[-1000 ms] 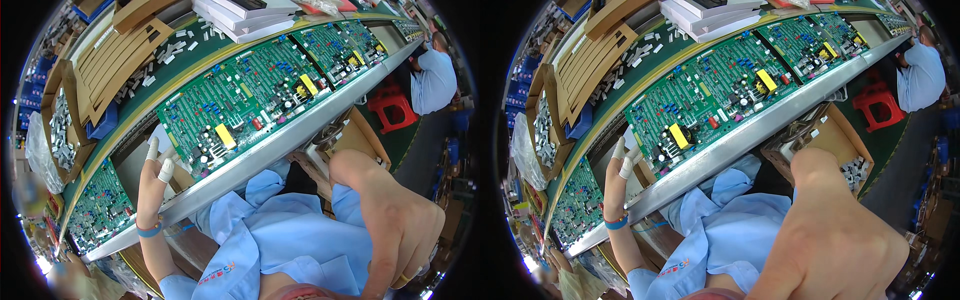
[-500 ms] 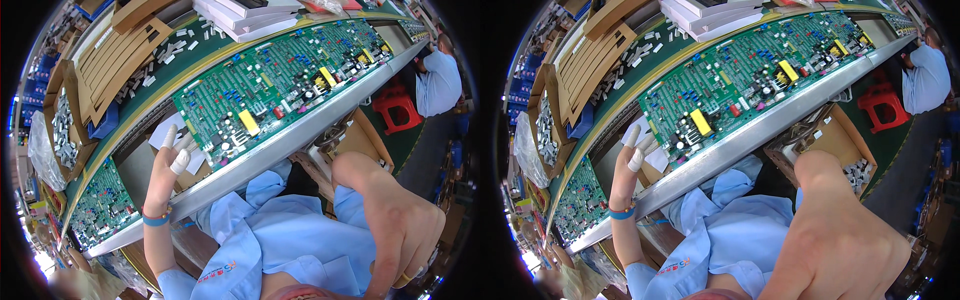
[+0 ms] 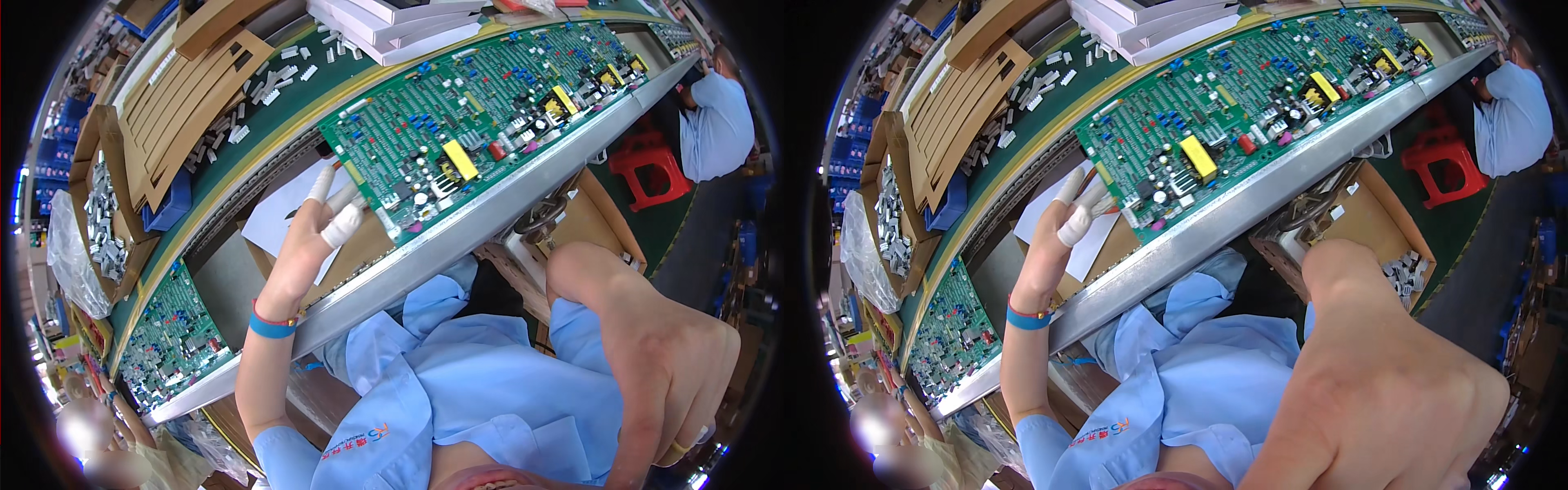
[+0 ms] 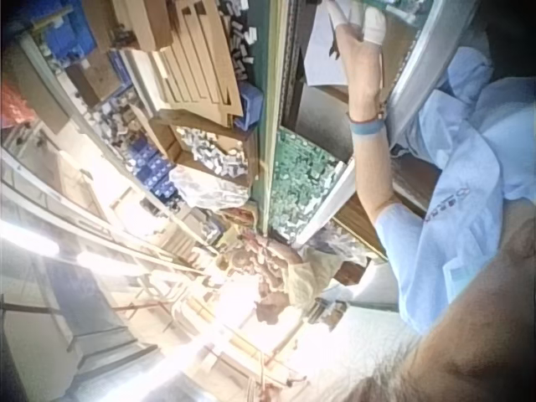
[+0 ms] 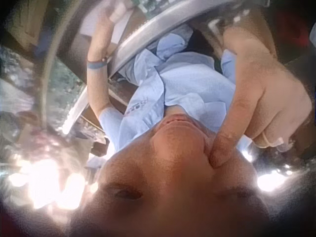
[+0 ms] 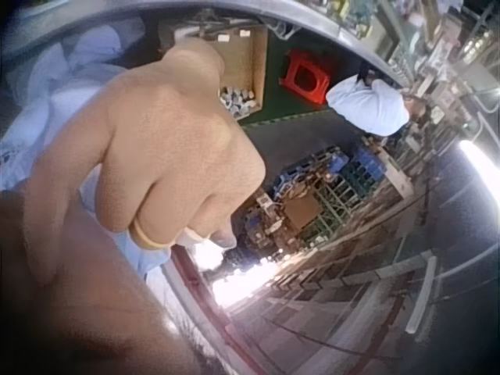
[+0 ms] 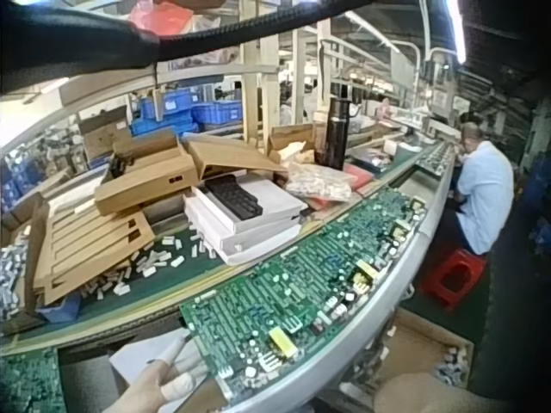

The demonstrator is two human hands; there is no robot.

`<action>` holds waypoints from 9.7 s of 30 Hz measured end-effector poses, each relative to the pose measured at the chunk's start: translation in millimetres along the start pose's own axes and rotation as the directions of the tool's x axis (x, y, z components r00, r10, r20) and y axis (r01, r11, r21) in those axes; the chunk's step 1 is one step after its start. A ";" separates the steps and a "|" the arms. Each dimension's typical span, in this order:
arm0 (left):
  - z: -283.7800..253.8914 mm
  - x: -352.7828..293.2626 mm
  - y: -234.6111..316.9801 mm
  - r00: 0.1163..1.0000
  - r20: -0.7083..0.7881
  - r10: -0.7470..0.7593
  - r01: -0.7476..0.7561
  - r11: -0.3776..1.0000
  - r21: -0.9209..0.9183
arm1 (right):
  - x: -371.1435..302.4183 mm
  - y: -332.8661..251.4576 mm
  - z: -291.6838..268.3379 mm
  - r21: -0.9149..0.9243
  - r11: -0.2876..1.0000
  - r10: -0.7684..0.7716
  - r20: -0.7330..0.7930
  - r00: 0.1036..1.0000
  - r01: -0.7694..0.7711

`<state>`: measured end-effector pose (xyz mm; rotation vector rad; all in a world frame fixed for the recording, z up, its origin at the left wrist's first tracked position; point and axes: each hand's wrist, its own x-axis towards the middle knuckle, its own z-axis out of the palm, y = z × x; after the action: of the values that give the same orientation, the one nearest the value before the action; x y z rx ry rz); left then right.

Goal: The recorder is assembling components onto printed circuit boards on a production line, including inserting transformers and heat sinks.

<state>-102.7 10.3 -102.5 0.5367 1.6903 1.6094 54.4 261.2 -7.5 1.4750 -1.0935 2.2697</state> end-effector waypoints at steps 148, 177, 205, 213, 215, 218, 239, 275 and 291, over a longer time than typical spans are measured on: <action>-157.8 -112.1 39.7 0.568 -0.600 0.564 0.180 0.626 0.759 | 81.7 342.5 -59.2 -0.998 0.051 0.531 0.061 0.845 0.041; -81.2 -178.6 -15.8 0.664 -0.744 0.070 0.429 0.780 0.456 | 75.7 350.2 -47.3 -0.927 -0.017 0.597 0.291 0.748 0.374; -76.9 -134.4 9.6 0.845 -0.518 -0.130 0.499 0.540 0.678 | 85.2 268.5 -157.8 -0.816 -0.578 0.534 -0.355 0.768 0.025; -135.5 -4.7 28.5 0.743 -0.082 0.664 0.074 0.040 0.996 | 86.0 269.5 -168.9 -0.821 -0.570 0.521 -0.375 0.767 -0.014; -138.5 24.3 21.9 0.778 -0.236 0.583 0.260 0.043 0.965 | 84.6 272.8 -165.0 -0.825 -0.566 0.530 -0.370 0.763 -0.007; -144.4 49.8 13.7 0.771 -0.199 0.604 0.298 -0.067 0.952 | 61.9 278.5 -205.2 -0.853 -0.501 0.527 -0.167 0.833 0.145; -157.8 -270.2 -5.1 0.338 -0.914 0.225 0.430 0.827 0.362 | 70.6 296.0 -224.6 -0.881 -0.468 0.552 -0.238 0.799 0.061; -202.3 -300.0 -39.6 0.442 -0.897 -0.014 0.720 0.602 0.345 | 93.0 284.7 -210.6 -0.815 -0.571 0.659 -0.385 0.646 0.097; -170.2 -260.5 -41.3 0.610 -0.783 -0.121 0.634 0.667 0.391 | 131.6 364.5 -1.8 -0.970 0.235 0.668 0.116 0.735 -0.060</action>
<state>-52.7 -299.5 -94.2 -0.2604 2.7486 0.8535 -207.5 -18.8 -64.0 1.2685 -2.5975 0.7568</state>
